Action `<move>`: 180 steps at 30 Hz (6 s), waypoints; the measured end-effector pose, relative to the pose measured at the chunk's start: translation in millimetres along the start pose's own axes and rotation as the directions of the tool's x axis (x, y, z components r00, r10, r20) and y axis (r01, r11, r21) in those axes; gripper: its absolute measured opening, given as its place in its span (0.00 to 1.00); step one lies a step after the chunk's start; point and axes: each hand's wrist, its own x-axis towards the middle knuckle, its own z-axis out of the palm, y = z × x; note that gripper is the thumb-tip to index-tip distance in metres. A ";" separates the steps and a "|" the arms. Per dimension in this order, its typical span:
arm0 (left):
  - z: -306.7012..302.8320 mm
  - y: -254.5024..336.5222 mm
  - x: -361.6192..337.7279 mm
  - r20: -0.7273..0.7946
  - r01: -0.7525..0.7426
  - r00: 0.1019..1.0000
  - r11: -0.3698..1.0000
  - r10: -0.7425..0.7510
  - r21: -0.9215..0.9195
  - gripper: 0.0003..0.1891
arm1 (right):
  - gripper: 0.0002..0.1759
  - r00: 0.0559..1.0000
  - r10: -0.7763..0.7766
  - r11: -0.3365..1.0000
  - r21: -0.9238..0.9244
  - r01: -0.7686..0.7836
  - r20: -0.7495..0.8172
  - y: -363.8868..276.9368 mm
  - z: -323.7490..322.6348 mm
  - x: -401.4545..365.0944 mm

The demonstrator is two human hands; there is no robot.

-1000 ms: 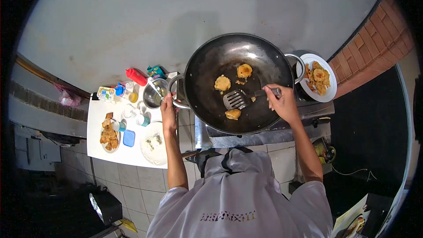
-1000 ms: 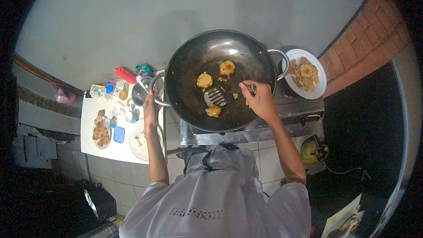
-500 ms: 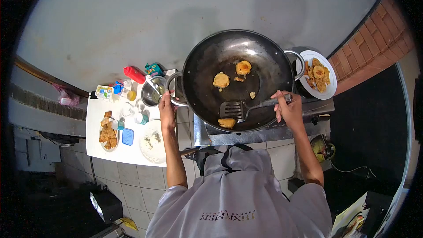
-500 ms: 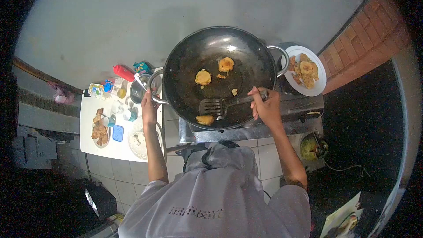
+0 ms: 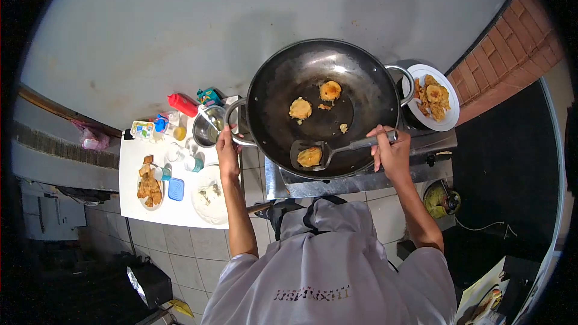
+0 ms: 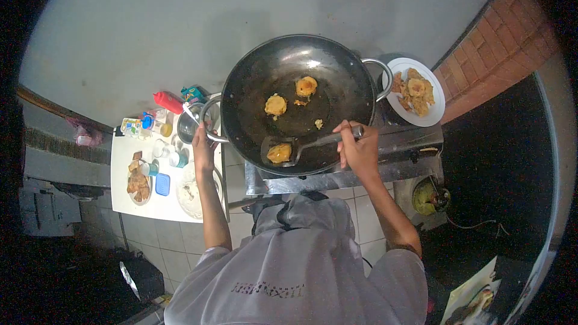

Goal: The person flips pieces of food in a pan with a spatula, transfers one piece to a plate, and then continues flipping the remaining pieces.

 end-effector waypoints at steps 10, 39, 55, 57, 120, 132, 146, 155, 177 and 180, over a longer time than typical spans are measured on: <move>0.4 0.7 -1.3 -0.024 0.019 1.000 1.000 -0.019 0.005 0.18 | 0.13 0.942 -0.137 0.988 0.024 0.151 -0.307 -28.3 -44.6 3.7; 3.0 -1.6 0.7 -0.062 0.042 0.997 0.996 -0.047 -0.085 0.21 | 0.20 0.311 -0.555 0.769 -0.618 -0.162 -0.772 -5.2 -275.7 76.0; 4.6 -0.3 -0.9 -0.064 0.038 0.997 0.994 -0.045 -0.105 0.18 | 0.20 0.348 -0.722 0.576 -0.798 -0.178 -0.598 -21.2 -257.3 78.8; 2.6 -1.4 0.5 -0.055 0.037 0.998 0.994 -0.043 -0.102 0.18 | 0.21 0.289 -0.731 0.593 -0.785 -0.180 -0.619 -17.2 -268.2 79.8; 4.6 -1.3 -1.7 -0.008 0.016 1.000 0.990 -0.017 -0.141 0.17 | 0.13 0.642 -0.407 0.629 -0.310 0.713 0.650 -30.3 -1.9 73.2; 3.9 -4.4 -0.6 -0.015 0.001 1.000 0.995 -0.002 -0.097 0.18 | 0.16 0.662 -0.177 0.650 -0.419 0.634 0.728 -56.1 -45.8 36.4; 6.4 0.1 -3.9 -0.015 0.016 1.000 0.993 -0.018 -0.115 0.18 | 0.12 0.631 -0.283 0.659 -0.332 0.675 0.722 -68.2 -29.6 33.5; 6.4 1.9 -5.8 -0.022 0.013 1.000 0.998 -0.015 -0.064 0.18 | 0.13 0.945 -0.037 0.935 -0.322 0.148 0.325 -23.2 -30.8 33.1; 5.2 -0.4 -5.7 -0.012 0.000 1.000 0.999 -0.001 -0.053 0.18 | 0.23 0.974 -0.040 0.790 -0.590 0.168 0.224 -47.1 -5.3 90.2; 6.3 0.4 -7.3 -0.039 -0.007 0.999 0.999 0.006 -0.044 0.18 | 0.24 0.967 0.003 0.837 -0.529 0.138 0.256 -24.5 3.6 101.7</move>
